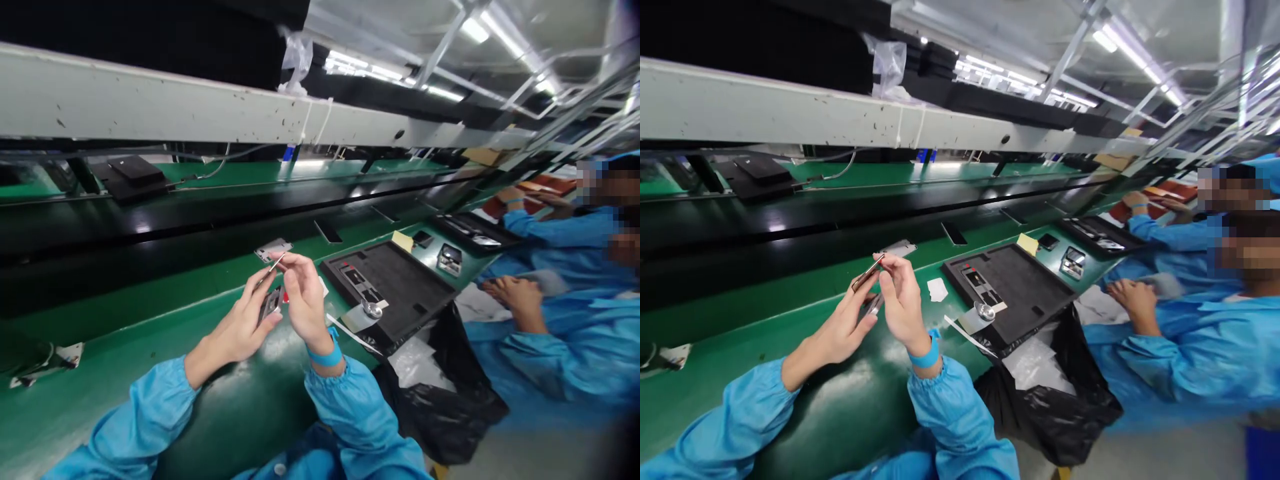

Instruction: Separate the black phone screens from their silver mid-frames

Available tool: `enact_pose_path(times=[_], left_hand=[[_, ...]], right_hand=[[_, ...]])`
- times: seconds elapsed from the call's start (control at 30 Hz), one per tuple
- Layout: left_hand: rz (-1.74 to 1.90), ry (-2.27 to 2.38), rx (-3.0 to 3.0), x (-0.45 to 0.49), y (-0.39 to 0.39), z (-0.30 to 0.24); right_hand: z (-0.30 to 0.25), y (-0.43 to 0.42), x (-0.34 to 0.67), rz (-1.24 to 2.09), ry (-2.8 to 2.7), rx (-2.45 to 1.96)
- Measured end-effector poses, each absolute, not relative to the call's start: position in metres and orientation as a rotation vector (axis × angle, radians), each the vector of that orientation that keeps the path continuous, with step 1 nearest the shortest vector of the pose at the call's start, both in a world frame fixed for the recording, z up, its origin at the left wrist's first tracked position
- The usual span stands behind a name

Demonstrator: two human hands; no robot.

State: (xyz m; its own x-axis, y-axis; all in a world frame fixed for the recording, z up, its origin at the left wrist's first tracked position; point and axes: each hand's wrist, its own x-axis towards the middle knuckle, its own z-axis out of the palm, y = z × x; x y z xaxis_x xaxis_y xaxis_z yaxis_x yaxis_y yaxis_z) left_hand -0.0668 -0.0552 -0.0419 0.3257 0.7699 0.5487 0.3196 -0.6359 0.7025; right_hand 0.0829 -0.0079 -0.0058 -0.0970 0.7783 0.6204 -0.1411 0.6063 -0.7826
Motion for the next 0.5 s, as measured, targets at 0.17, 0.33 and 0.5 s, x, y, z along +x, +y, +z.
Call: enact_pose_path(times=[0.17, 0.33, 0.5], left_hand=[[1.167, 1.026, 2.265, -0.071, -0.054, -0.036], [1.118, 1.228, 2.168, -0.078, -0.048, -0.028], [1.316, 1.283, 2.013, -0.098, -0.034, -0.03]], right_hand=[[0.003, -0.007, 0.092, 0.747, -1.48, -0.566], [-0.041, 0.006, 0.125, 0.69, -1.593, -0.86], [-0.087, 0.019, 0.135, 0.79, -1.578, -1.049]])
